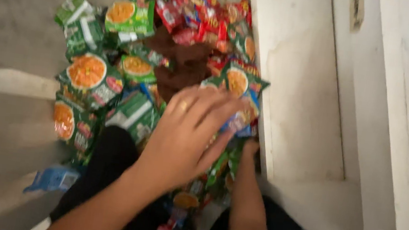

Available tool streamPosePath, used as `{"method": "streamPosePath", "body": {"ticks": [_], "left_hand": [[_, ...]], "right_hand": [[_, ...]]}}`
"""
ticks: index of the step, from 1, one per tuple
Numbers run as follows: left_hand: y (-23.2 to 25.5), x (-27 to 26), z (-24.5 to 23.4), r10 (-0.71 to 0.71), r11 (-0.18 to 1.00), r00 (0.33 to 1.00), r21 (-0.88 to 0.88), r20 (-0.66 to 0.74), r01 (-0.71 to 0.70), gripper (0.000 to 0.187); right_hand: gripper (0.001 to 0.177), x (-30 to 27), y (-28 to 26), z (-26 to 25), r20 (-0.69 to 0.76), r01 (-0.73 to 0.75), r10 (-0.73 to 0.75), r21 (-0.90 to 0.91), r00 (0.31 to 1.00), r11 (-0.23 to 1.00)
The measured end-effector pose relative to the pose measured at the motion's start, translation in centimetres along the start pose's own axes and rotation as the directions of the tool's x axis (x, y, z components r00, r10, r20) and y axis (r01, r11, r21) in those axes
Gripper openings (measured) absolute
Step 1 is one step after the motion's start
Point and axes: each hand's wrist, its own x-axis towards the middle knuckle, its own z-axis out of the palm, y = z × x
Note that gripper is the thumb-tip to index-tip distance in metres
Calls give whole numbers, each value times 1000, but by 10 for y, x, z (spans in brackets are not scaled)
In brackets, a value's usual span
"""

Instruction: Stocking and organizing snack packets from the floor onto grocery store shelves

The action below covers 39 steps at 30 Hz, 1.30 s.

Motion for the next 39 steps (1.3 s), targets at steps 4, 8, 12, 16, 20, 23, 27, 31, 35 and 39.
{"method": "streamPosePath", "body": {"ticks": [4, 8, 12, 16, 20, 23, 27, 31, 35, 39], "left_hand": [[2, -10, -9, -68, 998, 995, 9, 70, 68, 49], [-1, -15, -14, -126, 992, 986, -6, 109, 127, 47], [-14, -15, -7, -128, 991, 988, 43, 84, 125, 44], [-23, -9, 10, -112, 991, 991, 83, 77, 106, 47], [-45, -4, 35, -260, 966, 926, 71, 275, 250, 48], [-51, 1, 40, -445, 877, 788, 31, 425, 479, 74], [-44, -2, 56, -542, 787, 635, 68, 550, 613, 98], [-40, -2, 80, -304, 640, 889, -618, 342, 457, 52], [-43, 4, 71, -363, 413, 907, -836, 213, 361, 42], [-40, 10, 69, -405, 420, 877, -799, 259, 430, 65]], "right_hand": [[31, 30, 8, 44, 11, -104, 103, 162, 995, 981], [33, 41, 31, 60, 15, -219, 225, 305, 974, 927], [34, 88, 126, 13, 17, -296, 313, 383, 950, 875], [13, -44, 25, -12, 122, -178, 171, 43, 978, 983], [35, -148, -31, -21, 357, -572, 455, 386, 816, 724], [31, -243, -163, 17, 242, -407, 335, 379, 910, 831], [20, -288, -238, 36, 349, -21, -127, 389, 928, 921], [25, -287, -290, 49, 466, 525, -400, -175, 789, 833], [41, -187, -261, 8, 487, 441, -342, -102, 804, 892], [52, -240, -352, 26, 467, 288, -421, 331, 777, 899]]}}
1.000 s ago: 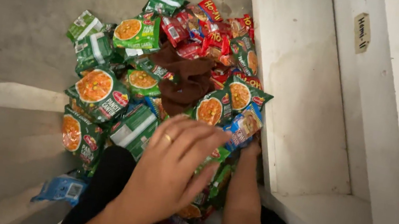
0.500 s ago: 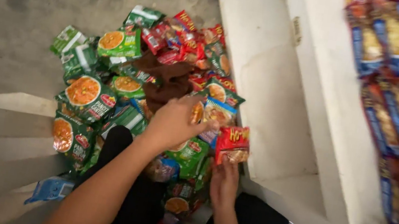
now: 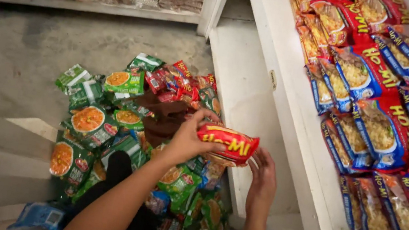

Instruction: Stocking and organizing snack packets from the floor onto grocery store shelves

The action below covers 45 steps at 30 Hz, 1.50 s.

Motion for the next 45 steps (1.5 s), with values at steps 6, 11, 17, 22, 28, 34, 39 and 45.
{"method": "streamPosePath", "body": {"ticks": [6, 11, 17, 22, 28, 34, 39, 45], "left_hand": [[-58, 13, 34, 78, 990, 994, -113, -80, -87, 50], [-64, 13, 44, 109, 966, 958, -200, -266, -166, 18], [-29, 2, 61, 208, 963, 882, -68, -423, -260, 22], [-7, 3, 62, 278, 937, 826, -51, -491, -346, 22], [-7, 11, 58, 329, 941, 888, 38, -320, -335, 22], [-25, 23, 65, 227, 958, 881, -66, -415, -278, 22], [-24, 32, 57, -94, 960, 992, -272, -90, 66, 38], [-72, 52, 27, 237, 971, 815, 122, -529, -203, 37]], "right_hand": [[20, 6, -3, 7, -166, -76, 21, -329, 986, 941], [25, -1, -10, 13, -320, 23, -192, -465, 928, 885], [28, 2, -27, 27, -246, 264, -480, -588, 842, 765], [21, 11, -35, 20, -60, 364, -547, -686, 835, 630], [13, 11, -77, 24, 2, 330, -545, -798, 838, 504], [22, 14, -61, 14, -3, 365, -531, -722, 847, 587], [32, 27, -65, 35, -252, 326, -538, -570, 805, 754], [77, 34, -65, 42, -67, 354, -451, -522, 890, 776]]}}
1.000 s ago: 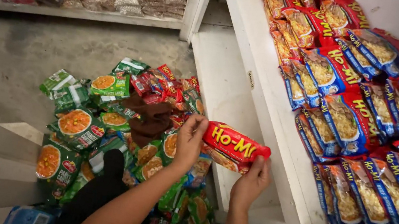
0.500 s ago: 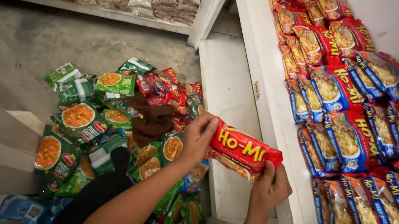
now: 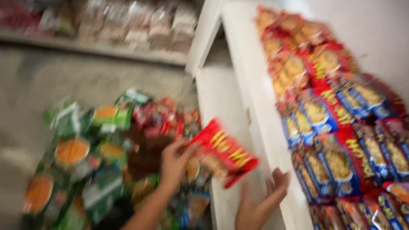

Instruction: Stocking and organizing snack packets from the floor onto grocery store shelves

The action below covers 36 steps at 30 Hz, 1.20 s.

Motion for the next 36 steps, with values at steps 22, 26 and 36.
{"method": "streamPosePath", "body": {"ticks": [22, 26, 36], "left_hand": [[-78, 80, 34, -209, 778, 949, -548, 236, 307, 15], [-103, 104, 35, -313, 594, 923, -711, 225, 375, 43], [-57, 91, 50, -372, 738, 867, -462, 330, 492, 35]], "right_hand": [[122, 38, 21, 81, 562, 545, -73, -751, 824, 372], [116, 78, -34, 78, 575, 442, 205, -771, 792, 459], [97, 336, -106, 58, 526, 375, -19, -581, 850, 722]]}}
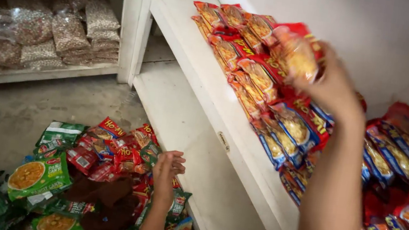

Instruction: Stocking and organizing snack packets from the floor onto grocery store shelves

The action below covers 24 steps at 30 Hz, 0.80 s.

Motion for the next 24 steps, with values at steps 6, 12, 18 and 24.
{"method": "streamPosePath", "body": {"ticks": [6, 12, 18, 24], "left_hand": [[-2, -2, -10, 69, 997, 998, -19, -1, -69, 31], [7, -6, -6, 77, 996, 997, 39, -1, -76, 31], [0, -5, -3, 62, 996, 996, 63, 59, -66, 29], [-10, -3, -4, 41, 999, 996, 27, 76, -44, 30]], "right_hand": [[98, 95, 107, 5, -122, -227, 192, -503, 974, 834], [95, 118, 158, 12, 26, -337, 454, -633, 890, 697], [126, 121, 130, 18, 85, -350, 564, -706, 821, 616], [69, 123, 132, 49, 61, -302, 475, -700, 878, 647]]}}
